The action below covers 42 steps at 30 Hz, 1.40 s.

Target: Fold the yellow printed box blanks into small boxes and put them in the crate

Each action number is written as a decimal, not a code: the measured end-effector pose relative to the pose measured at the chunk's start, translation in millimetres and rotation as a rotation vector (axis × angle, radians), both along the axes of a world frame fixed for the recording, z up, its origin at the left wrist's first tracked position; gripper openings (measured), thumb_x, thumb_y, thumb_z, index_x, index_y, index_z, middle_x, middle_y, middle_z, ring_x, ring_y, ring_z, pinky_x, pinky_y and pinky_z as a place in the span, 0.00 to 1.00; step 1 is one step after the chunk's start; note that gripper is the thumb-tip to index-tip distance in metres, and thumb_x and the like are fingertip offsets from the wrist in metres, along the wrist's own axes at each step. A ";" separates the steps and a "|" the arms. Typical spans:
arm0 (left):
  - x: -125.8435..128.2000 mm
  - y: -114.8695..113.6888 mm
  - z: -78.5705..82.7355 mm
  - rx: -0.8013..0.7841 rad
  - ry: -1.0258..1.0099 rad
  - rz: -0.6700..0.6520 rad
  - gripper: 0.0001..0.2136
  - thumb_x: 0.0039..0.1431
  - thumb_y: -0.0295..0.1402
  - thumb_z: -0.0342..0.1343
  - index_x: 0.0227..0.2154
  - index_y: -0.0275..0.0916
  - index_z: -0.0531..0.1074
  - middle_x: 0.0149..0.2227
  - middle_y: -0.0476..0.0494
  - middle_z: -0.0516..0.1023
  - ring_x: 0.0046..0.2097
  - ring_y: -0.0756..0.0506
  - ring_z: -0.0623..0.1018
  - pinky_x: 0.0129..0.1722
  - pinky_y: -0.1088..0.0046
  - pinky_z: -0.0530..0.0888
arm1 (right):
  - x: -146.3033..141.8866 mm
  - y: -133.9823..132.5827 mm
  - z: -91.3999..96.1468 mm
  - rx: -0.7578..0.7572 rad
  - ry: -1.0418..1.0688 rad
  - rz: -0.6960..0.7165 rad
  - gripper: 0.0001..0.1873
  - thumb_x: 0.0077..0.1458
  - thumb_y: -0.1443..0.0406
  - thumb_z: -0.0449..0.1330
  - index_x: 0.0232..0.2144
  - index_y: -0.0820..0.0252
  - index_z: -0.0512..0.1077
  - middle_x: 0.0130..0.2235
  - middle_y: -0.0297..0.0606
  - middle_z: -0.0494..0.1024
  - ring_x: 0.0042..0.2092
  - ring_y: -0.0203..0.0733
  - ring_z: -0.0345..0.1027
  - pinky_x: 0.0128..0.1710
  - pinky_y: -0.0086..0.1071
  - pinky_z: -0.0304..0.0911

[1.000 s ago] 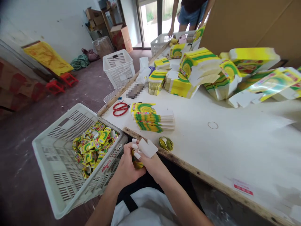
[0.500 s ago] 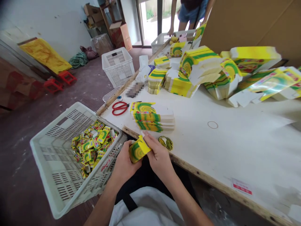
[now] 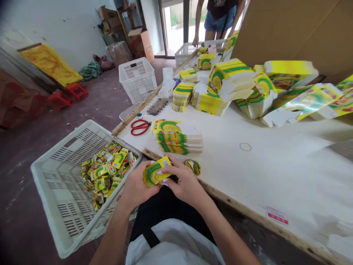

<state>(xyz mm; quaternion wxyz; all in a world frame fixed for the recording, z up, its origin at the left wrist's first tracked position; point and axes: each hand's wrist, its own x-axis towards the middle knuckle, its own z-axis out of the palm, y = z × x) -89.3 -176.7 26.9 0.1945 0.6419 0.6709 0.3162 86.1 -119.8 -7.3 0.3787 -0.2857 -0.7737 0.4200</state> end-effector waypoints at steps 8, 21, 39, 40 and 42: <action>-9.6 1.1 -24.7 0.335 -1.050 0.459 0.23 0.45 0.47 0.66 0.41 0.42 0.68 0.43 0.44 0.77 0.40 0.45 0.79 0.39 0.69 0.77 | -14.8 15.4 16.0 0.033 0.109 -0.164 0.32 0.56 0.68 0.59 0.61 0.52 0.59 0.58 0.46 0.71 0.54 0.49 0.70 0.53 0.44 0.67; 6.1 3.6 -40.9 -0.032 -1.405 0.527 0.23 0.41 0.43 0.69 0.39 0.37 0.72 0.36 0.45 0.79 0.31 0.51 0.78 0.30 0.77 0.74 | -15.6 107.0 28.1 0.230 -0.567 -0.461 0.27 0.48 0.77 0.53 0.52 0.63 0.68 0.42 0.46 0.79 0.44 0.55 0.68 0.47 0.47 0.63; 18.9 0.5 -40.7 0.066 -1.325 0.364 0.28 0.42 0.52 0.67 0.43 0.41 0.72 0.44 0.40 0.78 0.42 0.44 0.79 0.40 0.68 0.76 | -18.3 64.3 39.8 0.061 -0.208 -0.345 0.31 0.46 0.76 0.53 0.54 0.58 0.56 0.39 0.41 0.75 0.39 0.46 0.71 0.41 0.39 0.66; 20.5 1.9 -37.9 0.132 -1.310 0.342 0.29 0.42 0.55 0.65 0.44 0.42 0.72 0.48 0.39 0.77 0.48 0.41 0.77 0.44 0.65 0.75 | -21.5 47.7 36.1 -0.008 -0.123 -0.254 0.30 0.46 0.76 0.53 0.53 0.57 0.56 0.38 0.38 0.74 0.38 0.44 0.71 0.40 0.38 0.67; 22.2 5.8 -31.3 0.215 -1.290 0.322 0.30 0.43 0.60 0.60 0.43 0.43 0.72 0.49 0.39 0.76 0.53 0.38 0.74 0.49 0.61 0.73 | -30.3 14.2 28.0 -0.210 -0.008 -0.055 0.30 0.46 0.76 0.52 0.52 0.56 0.56 0.36 0.36 0.73 0.35 0.40 0.70 0.37 0.35 0.68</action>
